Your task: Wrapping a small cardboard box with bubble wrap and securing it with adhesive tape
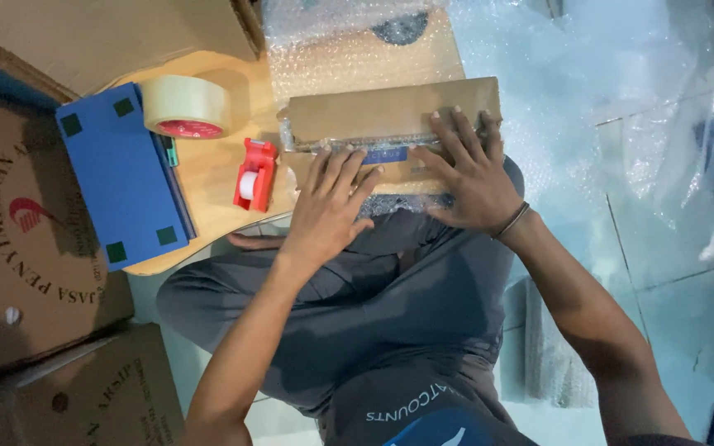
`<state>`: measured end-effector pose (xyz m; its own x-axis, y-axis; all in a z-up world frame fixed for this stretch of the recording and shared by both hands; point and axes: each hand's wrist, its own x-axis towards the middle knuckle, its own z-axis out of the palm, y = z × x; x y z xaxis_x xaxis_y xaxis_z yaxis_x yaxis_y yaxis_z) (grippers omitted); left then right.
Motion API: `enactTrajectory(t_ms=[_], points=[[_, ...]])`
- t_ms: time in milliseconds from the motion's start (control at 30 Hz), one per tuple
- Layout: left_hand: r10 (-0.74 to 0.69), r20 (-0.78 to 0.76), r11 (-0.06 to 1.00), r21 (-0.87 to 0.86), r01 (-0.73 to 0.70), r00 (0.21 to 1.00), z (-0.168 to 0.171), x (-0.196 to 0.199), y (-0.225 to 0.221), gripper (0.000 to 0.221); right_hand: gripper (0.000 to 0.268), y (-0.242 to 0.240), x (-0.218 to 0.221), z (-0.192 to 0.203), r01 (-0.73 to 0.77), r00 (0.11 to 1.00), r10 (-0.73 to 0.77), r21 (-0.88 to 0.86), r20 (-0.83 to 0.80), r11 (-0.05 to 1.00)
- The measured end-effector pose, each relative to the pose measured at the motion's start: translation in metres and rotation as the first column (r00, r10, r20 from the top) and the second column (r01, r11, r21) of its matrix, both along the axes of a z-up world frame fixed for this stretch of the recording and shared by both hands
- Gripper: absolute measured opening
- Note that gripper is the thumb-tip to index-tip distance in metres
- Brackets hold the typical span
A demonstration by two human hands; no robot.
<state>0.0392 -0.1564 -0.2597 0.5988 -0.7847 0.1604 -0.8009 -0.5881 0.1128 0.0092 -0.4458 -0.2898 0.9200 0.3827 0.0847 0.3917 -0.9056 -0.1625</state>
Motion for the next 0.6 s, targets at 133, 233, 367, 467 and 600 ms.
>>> enactTrajectory(t_ms=[133,233,367,467,600], points=[[0.041,0.145,0.985,-0.174,-0.016,0.989,-0.014,0.001,0.004,0.065,0.080,0.001,0.004,-0.001,-0.048,0.997,0.041,0.093,0.070,0.994],[0.071,0.134,0.971,-0.237,-0.037,0.988,-0.010,0.002,0.008,0.049,0.076,0.010,0.004,0.006,-0.049,0.991,0.032,0.124,0.130,0.991],[0.086,0.106,0.955,-0.293,-0.051,0.991,-0.010,0.001,0.010,0.041,0.069,0.019,0.003,0.012,-0.002,0.983,-0.024,0.146,0.180,0.989],[0.101,0.093,0.939,-0.337,-0.064,0.991,-0.021,0.001,0.009,0.044,0.072,0.019,0.003,0.009,0.007,0.984,-0.034,0.158,0.173,0.987],[0.078,0.085,0.937,-0.345,-0.044,0.993,-0.020,0.001,0.009,0.042,0.076,0.014,0.006,0.001,0.012,0.986,-0.033,0.127,0.166,0.992]])
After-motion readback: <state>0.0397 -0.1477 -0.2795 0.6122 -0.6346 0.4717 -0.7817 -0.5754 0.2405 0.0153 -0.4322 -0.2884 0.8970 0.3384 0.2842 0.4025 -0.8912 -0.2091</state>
